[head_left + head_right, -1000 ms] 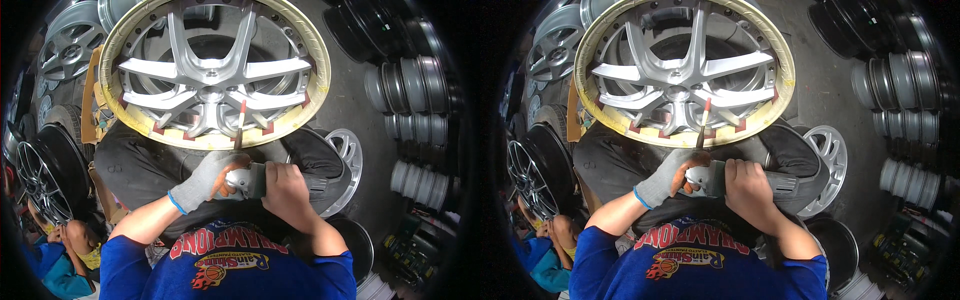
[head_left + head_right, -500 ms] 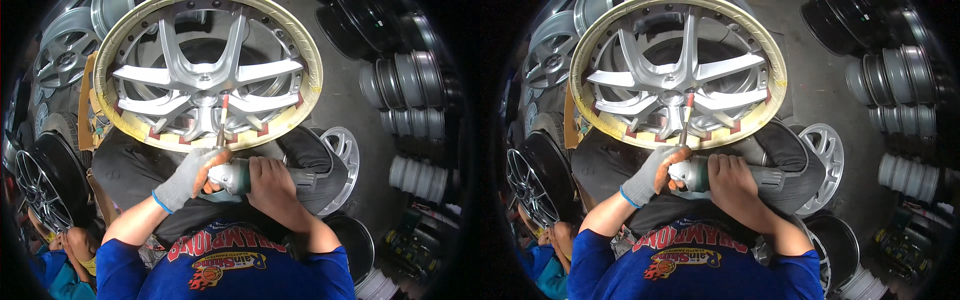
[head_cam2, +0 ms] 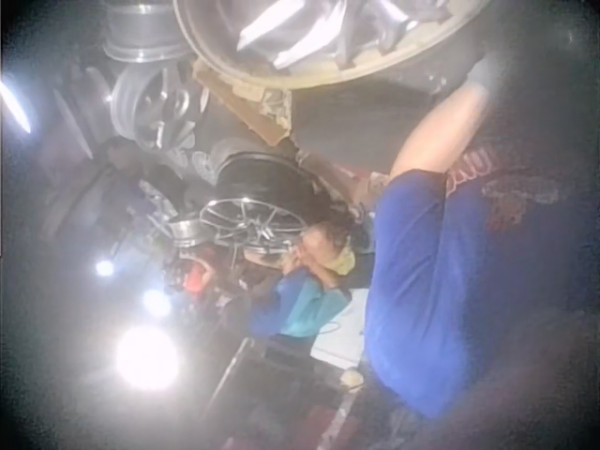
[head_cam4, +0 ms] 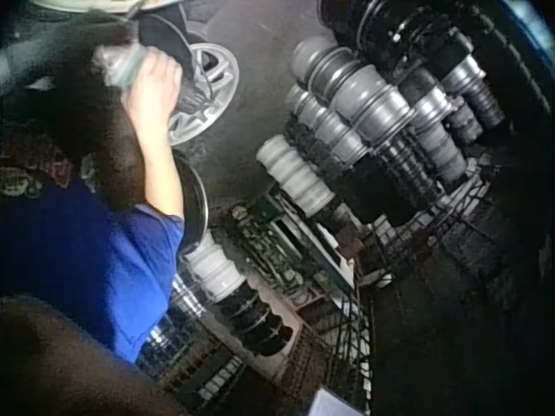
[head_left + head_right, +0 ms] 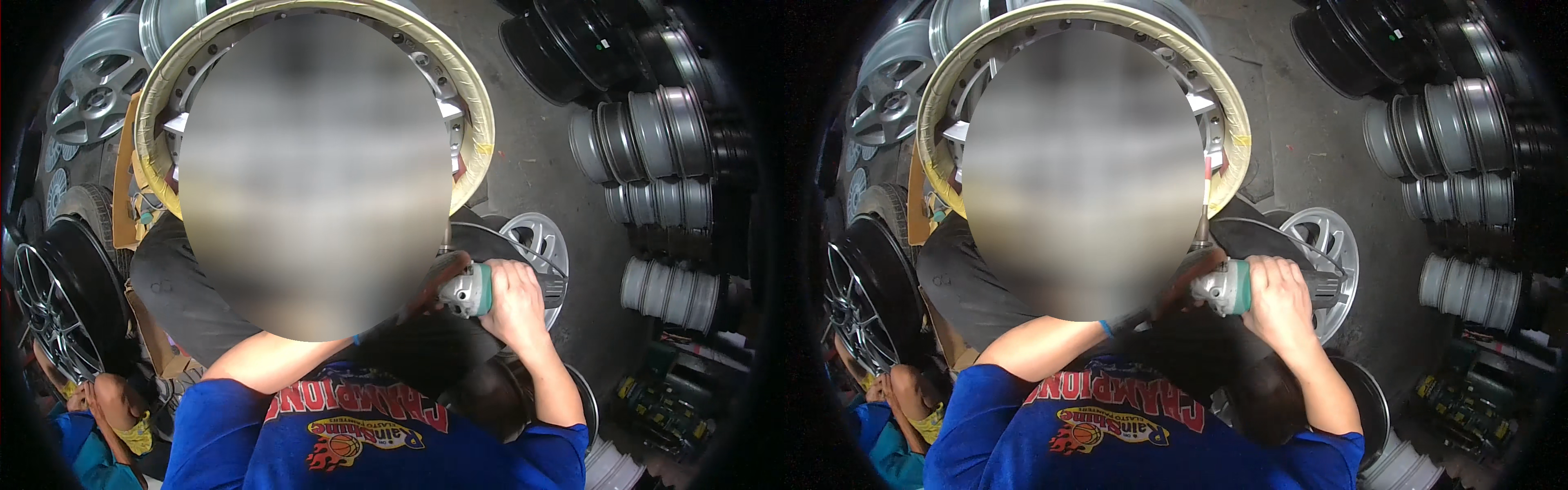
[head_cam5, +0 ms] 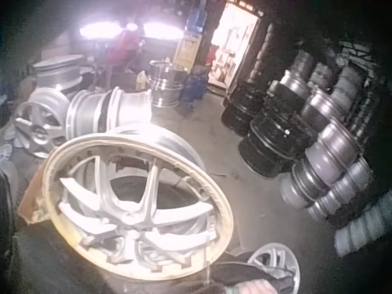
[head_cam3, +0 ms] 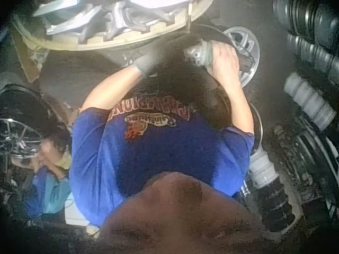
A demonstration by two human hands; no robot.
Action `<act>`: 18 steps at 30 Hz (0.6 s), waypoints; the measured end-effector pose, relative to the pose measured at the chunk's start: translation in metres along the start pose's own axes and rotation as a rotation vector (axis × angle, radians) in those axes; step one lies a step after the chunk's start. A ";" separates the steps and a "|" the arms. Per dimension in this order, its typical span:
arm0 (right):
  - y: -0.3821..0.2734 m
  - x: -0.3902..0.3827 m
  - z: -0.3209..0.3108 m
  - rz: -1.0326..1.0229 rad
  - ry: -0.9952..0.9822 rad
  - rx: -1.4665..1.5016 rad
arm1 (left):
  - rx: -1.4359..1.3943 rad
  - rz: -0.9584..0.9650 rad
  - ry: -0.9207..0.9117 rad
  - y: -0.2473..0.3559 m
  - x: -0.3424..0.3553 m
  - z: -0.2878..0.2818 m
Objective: The person uses a power tool to grind or polish the inner rim of a car wheel, then turns the wheel over and uses a cloth to wipe the rim.
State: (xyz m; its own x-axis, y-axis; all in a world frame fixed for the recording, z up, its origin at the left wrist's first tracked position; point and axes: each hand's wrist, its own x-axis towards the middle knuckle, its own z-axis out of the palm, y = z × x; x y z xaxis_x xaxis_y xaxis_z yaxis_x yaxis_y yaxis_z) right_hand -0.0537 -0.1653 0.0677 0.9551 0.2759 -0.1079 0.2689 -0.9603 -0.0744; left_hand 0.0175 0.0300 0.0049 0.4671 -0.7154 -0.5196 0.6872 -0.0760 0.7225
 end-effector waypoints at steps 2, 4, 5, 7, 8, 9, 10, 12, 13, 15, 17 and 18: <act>0.011 -0.002 0.004 0.011 0.013 0.020 | 0.046 0.004 -0.005 0.005 0.009 0.004; 0.017 -0.002 0.005 0.013 0.016 0.032 | 0.090 0.004 -0.013 0.004 0.015 0.008; 0.020 -0.002 0.008 0.012 0.024 0.024 | 0.128 0.045 0.002 0.001 0.018 0.009; 0.022 -0.003 0.012 0.009 0.033 0.021 | 0.167 0.084 0.020 -0.001 0.021 0.010; 0.022 -0.003 0.014 0.015 0.018 0.038 | 0.114 0.019 0.008 -0.002 0.022 0.009; 0.022 -0.003 0.015 0.021 0.003 0.055 | 0.061 -0.044 -0.003 -0.002 0.022 0.009; 0.021 -0.003 0.017 0.020 0.002 0.057 | 0.060 -0.046 -0.002 -0.014 0.025 0.006; 0.016 -0.002 0.019 0.007 -0.011 0.067 | 0.496 0.457 0.029 -0.038 0.026 -0.003; 0.015 -0.001 0.020 0.005 -0.013 0.068 | 0.639 0.626 0.057 -0.035 0.022 -0.005; 0.010 0.000 0.024 -0.059 0.010 0.023 | 0.447 0.300 -0.031 -0.030 0.012 -0.008; 0.004 0.000 0.023 -0.068 -0.006 0.025 | 0.355 0.177 -0.043 -0.037 0.010 -0.013; 0.001 0.001 0.023 -0.073 -0.020 0.027 | 0.341 0.169 -0.038 -0.041 0.009 -0.015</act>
State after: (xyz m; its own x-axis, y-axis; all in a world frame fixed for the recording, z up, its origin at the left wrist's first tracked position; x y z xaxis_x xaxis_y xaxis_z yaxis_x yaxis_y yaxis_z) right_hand -0.0556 -0.1655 0.0446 0.9302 0.3463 -0.1214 0.3342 -0.9361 -0.1097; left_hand 0.0019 0.0368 -0.0368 0.5325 -0.7626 -0.3672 0.3743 -0.1770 0.9103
